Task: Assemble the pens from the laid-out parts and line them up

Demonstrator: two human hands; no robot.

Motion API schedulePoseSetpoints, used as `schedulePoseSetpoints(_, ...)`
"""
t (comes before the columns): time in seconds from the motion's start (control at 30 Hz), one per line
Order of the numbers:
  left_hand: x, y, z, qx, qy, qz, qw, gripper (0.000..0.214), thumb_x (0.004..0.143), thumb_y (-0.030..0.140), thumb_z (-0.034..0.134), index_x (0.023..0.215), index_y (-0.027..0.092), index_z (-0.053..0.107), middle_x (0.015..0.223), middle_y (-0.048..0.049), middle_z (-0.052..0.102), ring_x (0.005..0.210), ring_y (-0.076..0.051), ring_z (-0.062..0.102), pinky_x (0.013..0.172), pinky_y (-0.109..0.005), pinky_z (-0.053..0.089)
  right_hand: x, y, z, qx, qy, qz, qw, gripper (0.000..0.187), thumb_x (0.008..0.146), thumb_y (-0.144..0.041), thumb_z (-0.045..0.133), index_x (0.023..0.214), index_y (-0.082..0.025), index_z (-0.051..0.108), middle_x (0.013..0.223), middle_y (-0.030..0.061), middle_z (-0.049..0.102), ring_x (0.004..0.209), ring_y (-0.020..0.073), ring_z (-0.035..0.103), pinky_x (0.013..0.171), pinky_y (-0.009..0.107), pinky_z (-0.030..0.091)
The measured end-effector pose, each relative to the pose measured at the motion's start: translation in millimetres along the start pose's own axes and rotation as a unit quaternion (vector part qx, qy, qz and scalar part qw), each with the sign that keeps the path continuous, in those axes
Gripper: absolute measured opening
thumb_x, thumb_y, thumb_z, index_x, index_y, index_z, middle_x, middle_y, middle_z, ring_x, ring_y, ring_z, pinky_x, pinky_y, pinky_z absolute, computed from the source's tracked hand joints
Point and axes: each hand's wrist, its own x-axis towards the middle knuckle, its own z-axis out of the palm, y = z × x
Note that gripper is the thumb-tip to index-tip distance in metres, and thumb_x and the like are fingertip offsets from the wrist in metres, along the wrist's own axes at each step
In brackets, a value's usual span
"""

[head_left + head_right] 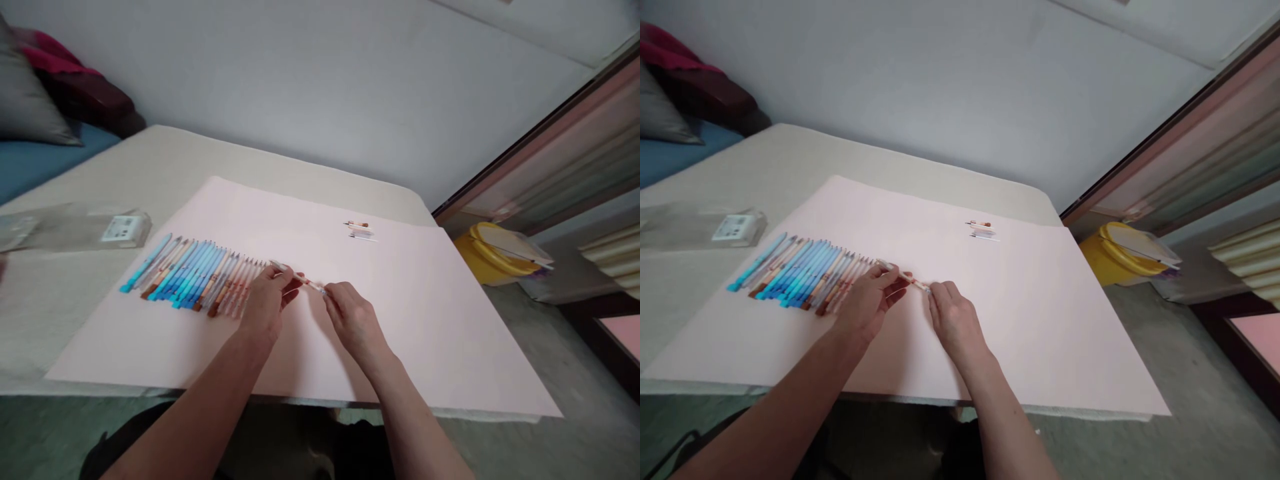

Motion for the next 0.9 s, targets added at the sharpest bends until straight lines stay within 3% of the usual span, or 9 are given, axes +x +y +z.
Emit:
schedulePoseSetpoints(0.37, 1.3, -2.0, -2.2, 0.016, -0.018, 0.006, 1.000, 0.017, 0.072, 0.030, 0.066, 0.078, 0.018, 0.057, 0.086, -0.0071, 0.068, 0.082, -0.016, 0.062, 0.077, -0.031, 0.043, -1.5, 2.0, 2.9, 0.077, 0.006, 0.012, 0.997, 0.020, 0.092, -0.022, 0.040, 0.099, -0.019, 0.058, 0.084, 0.0057, 0.059, 0.071, 0.0147, 0.055, 0.064, 0.025, 0.043)
schedulePoseSetpoints(0.53, 1.4, -2.1, -1.1, 0.023, -0.026, 0.016, 0.999, 0.018, 0.070, 0.031, 0.068, 0.077, 0.017, 0.058, 0.087, -0.0075, 0.068, 0.082, -0.016, 0.062, 0.077, -0.031, 0.044, -0.9, -1.6, 5.6, 0.202, -0.017, 0.096, 0.974, 0.021, 0.090, -0.023, 0.043, 0.099, -0.020, 0.061, 0.068, 0.0011, 0.057, 0.059, 0.0127, 0.052, 0.061, 0.025, 0.041)
schedulePoseSetpoints(0.63, 2.0, -1.8, -1.0, 0.021, -0.025, 0.018, 0.999, 0.018, 0.069, 0.030, 0.068, 0.076, 0.017, 0.059, 0.086, -0.0076, 0.068, 0.080, -0.015, 0.061, 0.076, -0.030, 0.044, 1.5, -5.7, 5.2, 0.354, -0.045, 0.192, 0.914, 0.017, 0.085, -0.024, 0.048, 0.090, -0.019, 0.063, 0.066, 0.0000, 0.057, 0.052, 0.0107, 0.048, 0.053, 0.024, 0.038)
schedulePoseSetpoints(0.77, 3.1, -1.6, -2.0, 0.005, -0.052, 0.019, 0.998, 0.014, 0.072, 0.028, 0.066, 0.077, 0.016, 0.060, 0.086, -0.0080, 0.068, 0.081, -0.015, 0.061, 0.078, -0.031, 0.044, 4.9, -7.1, 2.4, 0.570, -0.111, 0.300, 0.757, 0.019, 0.078, -0.030, 0.059, 0.086, -0.014, 0.065, 0.070, 0.0021, 0.059, 0.045, 0.0055, 0.038, 0.044, 0.021, 0.026)
schedulePoseSetpoints(0.83, 3.3, -1.4, -2.3, -0.004, -0.065, 0.016, 0.998, 0.012, 0.074, 0.026, 0.064, 0.080, 0.016, 0.060, 0.086, -0.0082, 0.068, 0.081, -0.016, 0.061, 0.079, -0.032, 0.044, 5.8, -6.4, 1.3, 0.631, -0.129, 0.324, 0.693, 0.022, 0.075, -0.031, 0.064, 0.087, -0.012, 0.065, 0.068, 0.0022, 0.059, 0.044, 0.0034, 0.035, 0.044, 0.020, 0.023)
schedulePoseSetpoints(0.9, 3.3, -1.0, -2.3, -0.016, -0.072, 0.014, 0.997, 0.011, 0.075, 0.023, 0.063, 0.082, 0.016, 0.060, 0.085, -0.0084, 0.068, 0.081, -0.016, 0.062, 0.080, -0.033, 0.045, 6.3, -6.4, 1.5, 0.655, -0.129, 0.334, 0.666, 0.025, 0.073, -0.030, 0.066, 0.090, -0.012, 0.065, 0.067, 0.0022, 0.059, 0.043, 0.0026, 0.034, 0.044, 0.020, 0.022)
